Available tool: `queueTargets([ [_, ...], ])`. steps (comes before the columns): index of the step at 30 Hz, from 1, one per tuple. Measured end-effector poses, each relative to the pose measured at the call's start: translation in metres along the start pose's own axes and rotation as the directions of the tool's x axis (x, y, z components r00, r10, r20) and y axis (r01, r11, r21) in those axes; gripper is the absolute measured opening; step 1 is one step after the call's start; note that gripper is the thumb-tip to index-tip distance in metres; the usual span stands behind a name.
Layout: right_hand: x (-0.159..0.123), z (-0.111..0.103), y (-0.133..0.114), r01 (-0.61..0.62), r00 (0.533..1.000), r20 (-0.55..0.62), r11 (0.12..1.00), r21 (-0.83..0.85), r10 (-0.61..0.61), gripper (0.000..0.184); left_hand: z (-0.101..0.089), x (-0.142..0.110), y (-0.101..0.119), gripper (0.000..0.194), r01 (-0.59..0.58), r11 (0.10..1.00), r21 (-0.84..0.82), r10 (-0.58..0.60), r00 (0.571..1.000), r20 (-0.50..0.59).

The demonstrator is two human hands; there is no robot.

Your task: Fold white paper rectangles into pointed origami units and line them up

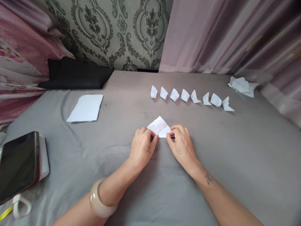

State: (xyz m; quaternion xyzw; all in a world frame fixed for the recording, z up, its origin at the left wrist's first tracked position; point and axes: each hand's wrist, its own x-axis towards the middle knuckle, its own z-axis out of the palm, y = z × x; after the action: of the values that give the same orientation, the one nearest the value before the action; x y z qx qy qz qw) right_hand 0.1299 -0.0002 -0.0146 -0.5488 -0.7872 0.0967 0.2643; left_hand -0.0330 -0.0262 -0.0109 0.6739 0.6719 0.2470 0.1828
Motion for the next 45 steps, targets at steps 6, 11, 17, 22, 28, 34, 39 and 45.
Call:
queueTargets([
  [6, 0.001, 0.000, -0.001, -0.010, 1.000, 0.001, 1.000, -0.016, 0.010, 0.009, 0.000, 0.002, -0.005, 0.009, 0.001, 0.997, -0.073, -0.001, 1.000, -0.005],
  [11, 0.001, -0.001, 0.000, -0.009, 1.000, 0.013, 1.000, -0.021, 0.009, 0.008, -0.006, 0.007, -0.005, 0.007, 0.072, 0.981, -0.177, -0.071, 0.997, 0.017],
  [17, 0.001, 0.000, 0.000, -0.016, 1.000, 0.010, 0.999, -0.040, 0.017, 0.008, -0.011, 0.008, 0.004, 0.012, 0.084, 0.960, -0.266, -0.119, 0.986, -0.118],
  [22, 0.002, -0.003, -0.003, -0.048, 0.998, 0.042, 0.998, -0.048, 0.050, 0.010, -0.001, 0.009, 0.000, 0.024, -0.440, 0.891, -0.108, 0.423, 0.893, -0.153],
  [28, 0.001, -0.002, -0.002, -0.018, 1.000, 0.022, 0.998, -0.060, 0.019, 0.009, -0.002, 0.014, -0.006, 0.034, -0.517, 0.856, 0.003, 0.513, 0.850, 0.123],
  [34, -0.002, -0.004, 0.002, -0.022, 0.999, 0.029, 0.998, -0.067, 0.024, 0.015, -0.002, 0.013, -0.010, 0.043, -0.538, 0.839, 0.074, 0.521, 0.836, 0.173],
  [39, -0.005, -0.006, 0.003, -0.036, 0.999, 0.033, 0.996, -0.076, 0.039, 0.018, -0.002, 0.012, -0.010, 0.047, -0.528, 0.843, 0.099, 0.504, 0.841, 0.195],
  [45, -0.010, -0.011, 0.015, -0.053, 0.999, -0.004, 0.996, -0.072, 0.053, 0.015, -0.003, 0.011, -0.008, 0.047, -0.500, 0.856, 0.129, 0.470, 0.859, 0.204],
])
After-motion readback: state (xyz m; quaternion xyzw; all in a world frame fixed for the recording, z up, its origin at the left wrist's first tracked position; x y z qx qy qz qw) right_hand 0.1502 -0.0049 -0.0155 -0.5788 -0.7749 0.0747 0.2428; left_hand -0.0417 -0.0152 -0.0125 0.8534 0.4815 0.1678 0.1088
